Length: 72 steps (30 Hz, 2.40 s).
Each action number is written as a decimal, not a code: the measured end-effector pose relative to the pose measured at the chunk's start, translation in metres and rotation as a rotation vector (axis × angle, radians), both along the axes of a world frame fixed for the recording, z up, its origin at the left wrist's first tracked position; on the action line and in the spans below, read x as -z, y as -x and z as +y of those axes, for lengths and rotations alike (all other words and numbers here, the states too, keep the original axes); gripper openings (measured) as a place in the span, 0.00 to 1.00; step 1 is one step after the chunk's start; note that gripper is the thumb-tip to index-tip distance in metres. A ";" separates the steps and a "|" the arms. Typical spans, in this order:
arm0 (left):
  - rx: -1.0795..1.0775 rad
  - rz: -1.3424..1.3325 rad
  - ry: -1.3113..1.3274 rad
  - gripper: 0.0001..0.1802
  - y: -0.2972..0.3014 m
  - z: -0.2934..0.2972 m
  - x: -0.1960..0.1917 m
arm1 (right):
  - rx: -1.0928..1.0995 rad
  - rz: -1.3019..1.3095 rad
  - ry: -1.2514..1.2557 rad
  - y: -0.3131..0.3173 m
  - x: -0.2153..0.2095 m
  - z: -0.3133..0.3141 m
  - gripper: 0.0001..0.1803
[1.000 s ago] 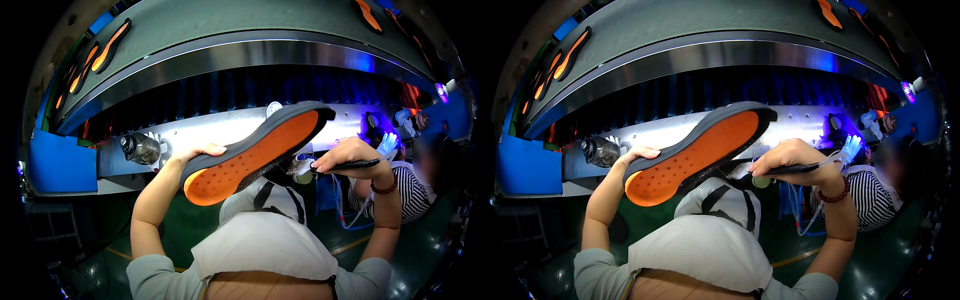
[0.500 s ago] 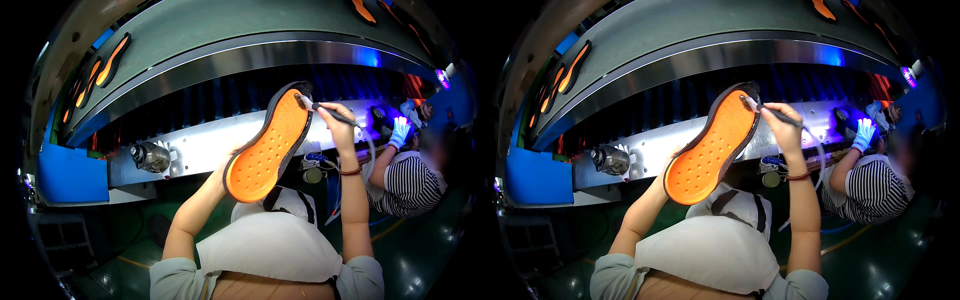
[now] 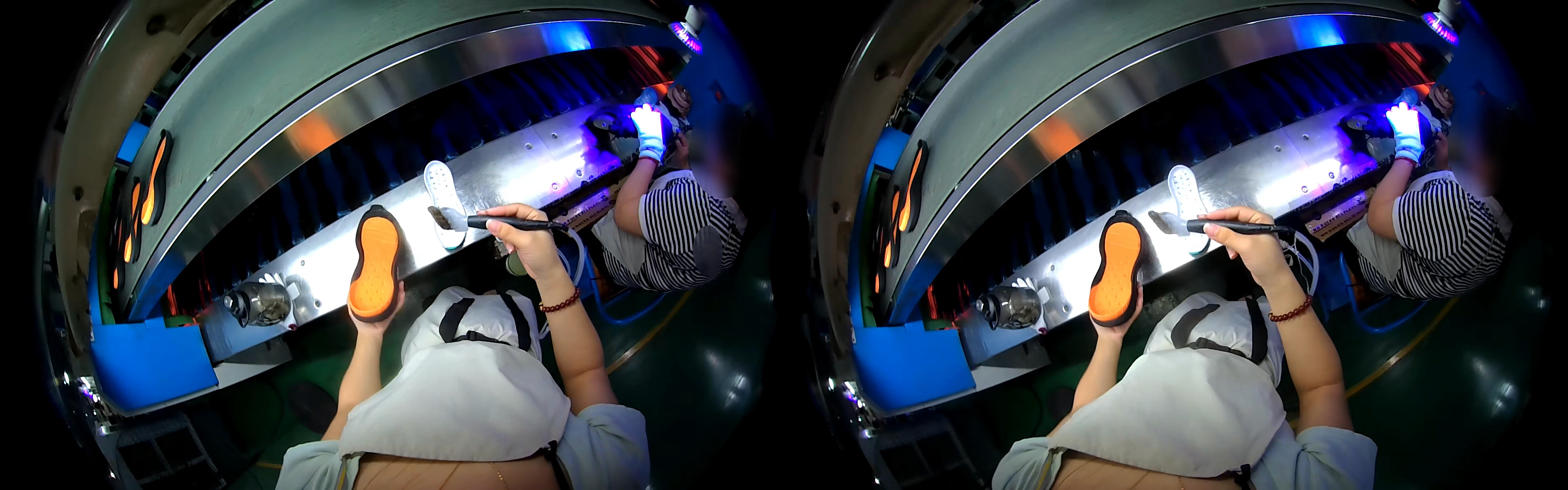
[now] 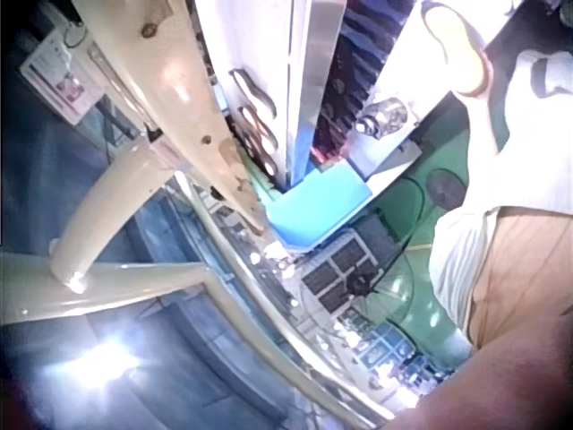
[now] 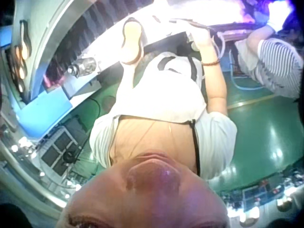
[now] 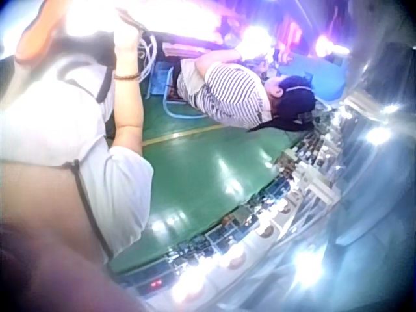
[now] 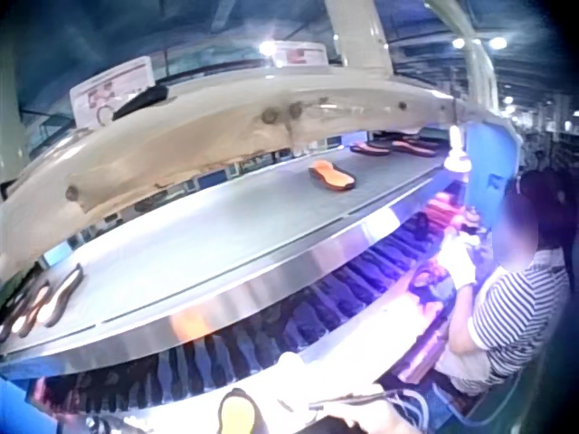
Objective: The person repeatedly picks up orange shoe soles from a conveyor belt, applies a substance to the bottom with a brush, and places them back on the belt. The process is repeated for multiple soles in a factory setting.
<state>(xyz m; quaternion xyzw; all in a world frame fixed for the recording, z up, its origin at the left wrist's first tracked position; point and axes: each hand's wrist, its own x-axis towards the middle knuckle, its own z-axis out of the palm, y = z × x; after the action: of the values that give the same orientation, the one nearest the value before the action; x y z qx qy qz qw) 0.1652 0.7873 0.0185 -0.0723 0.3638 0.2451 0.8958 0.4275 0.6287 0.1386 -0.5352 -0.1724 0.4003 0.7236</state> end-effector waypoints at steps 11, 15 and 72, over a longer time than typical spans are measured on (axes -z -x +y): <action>0.403 -0.068 -0.376 0.34 0.063 0.014 -0.034 | 0.290 0.166 0.004 -0.015 0.023 -0.017 0.08; 0.337 -0.298 -0.577 0.30 0.035 0.056 -0.095 | 0.422 0.237 -0.068 -0.026 0.039 -0.027 0.08; -0.692 0.552 -2.056 0.17 -0.121 0.107 -0.215 | 0.188 0.229 0.094 -0.011 0.020 0.009 0.10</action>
<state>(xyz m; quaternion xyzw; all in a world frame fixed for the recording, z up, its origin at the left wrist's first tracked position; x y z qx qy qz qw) 0.2865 0.8940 0.2334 0.6617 0.1348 0.6729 0.3019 0.4389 0.6372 0.1182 -0.5329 -0.0188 0.3968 0.7472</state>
